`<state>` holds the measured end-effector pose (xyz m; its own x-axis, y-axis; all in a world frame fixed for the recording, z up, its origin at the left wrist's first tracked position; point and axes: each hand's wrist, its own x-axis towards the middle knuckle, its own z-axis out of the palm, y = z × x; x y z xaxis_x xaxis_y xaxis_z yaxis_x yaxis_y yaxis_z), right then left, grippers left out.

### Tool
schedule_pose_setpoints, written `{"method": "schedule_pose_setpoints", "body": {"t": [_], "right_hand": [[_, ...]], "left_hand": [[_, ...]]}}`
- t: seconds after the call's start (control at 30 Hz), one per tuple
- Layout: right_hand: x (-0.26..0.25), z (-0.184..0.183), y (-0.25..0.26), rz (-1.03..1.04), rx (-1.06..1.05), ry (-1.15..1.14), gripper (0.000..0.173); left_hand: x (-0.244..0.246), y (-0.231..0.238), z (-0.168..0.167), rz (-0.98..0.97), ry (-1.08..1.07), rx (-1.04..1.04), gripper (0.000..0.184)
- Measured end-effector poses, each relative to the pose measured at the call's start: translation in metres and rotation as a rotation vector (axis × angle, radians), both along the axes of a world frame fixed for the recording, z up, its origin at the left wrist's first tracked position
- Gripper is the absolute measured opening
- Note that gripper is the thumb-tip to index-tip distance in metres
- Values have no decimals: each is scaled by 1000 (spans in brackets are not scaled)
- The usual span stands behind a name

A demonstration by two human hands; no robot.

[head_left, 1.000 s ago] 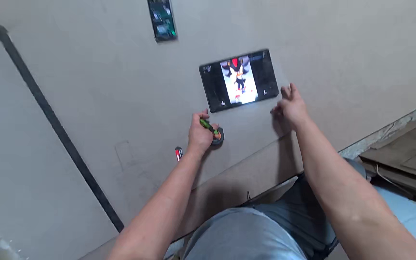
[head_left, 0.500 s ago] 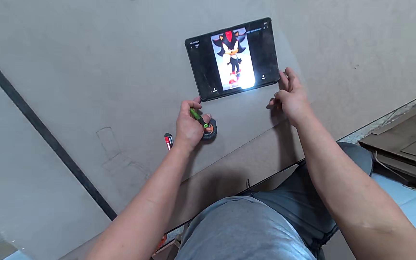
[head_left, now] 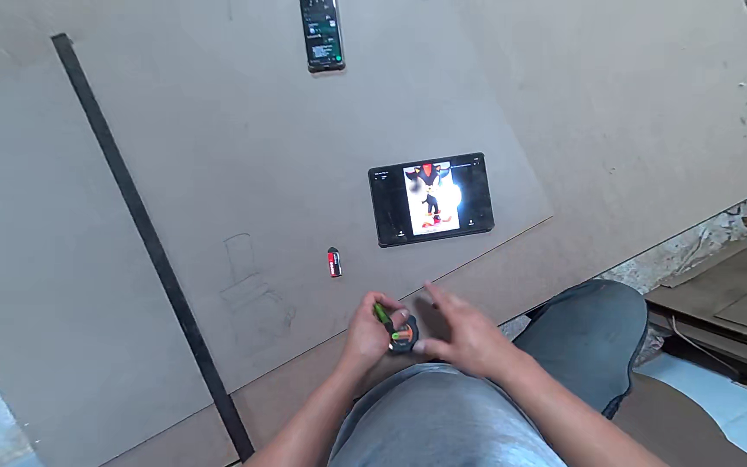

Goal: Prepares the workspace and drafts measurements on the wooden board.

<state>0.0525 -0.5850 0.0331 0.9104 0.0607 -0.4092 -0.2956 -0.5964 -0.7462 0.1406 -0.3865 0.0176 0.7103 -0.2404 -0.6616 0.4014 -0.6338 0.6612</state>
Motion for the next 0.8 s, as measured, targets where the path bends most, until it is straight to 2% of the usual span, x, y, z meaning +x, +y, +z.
{"method": "schedule_pose_setpoints", "body": {"t": [0.07, 0.1, 0.17, 0.27, 0.4, 0.6, 0.7, 0.8], "right_hand": [[0, 8, 17, 130, 13, 28, 95], [0, 10, 21, 164, 15, 21, 88], [-1, 12, 22, 167, 11, -21, 73], [-8, 14, 13, 115, 7, -27, 74], [-25, 10, 2, 57, 31, 25, 71], [-50, 1, -3, -146, 222, 159, 60], [-53, 2, -9, -126, 304, 221, 73], [-47, 1, -15, -98, 294, 271, 78]], "left_hand": [[-16, -2, 8, 11, 70, -131, 25], [-22, 0, 9, 26, 101, -212, 25], [-29, 5, 10, 79, 157, -398, 27], [-33, 13, 14, -1, 152, -526, 30], [-32, 11, 22, -208, 156, -434, 20], [-36, 1, 18, -329, 197, -317, 21], [-38, -2, 17, -300, 208, -337, 20], [-51, -8, 15, -185, 68, -378, 15]]}}
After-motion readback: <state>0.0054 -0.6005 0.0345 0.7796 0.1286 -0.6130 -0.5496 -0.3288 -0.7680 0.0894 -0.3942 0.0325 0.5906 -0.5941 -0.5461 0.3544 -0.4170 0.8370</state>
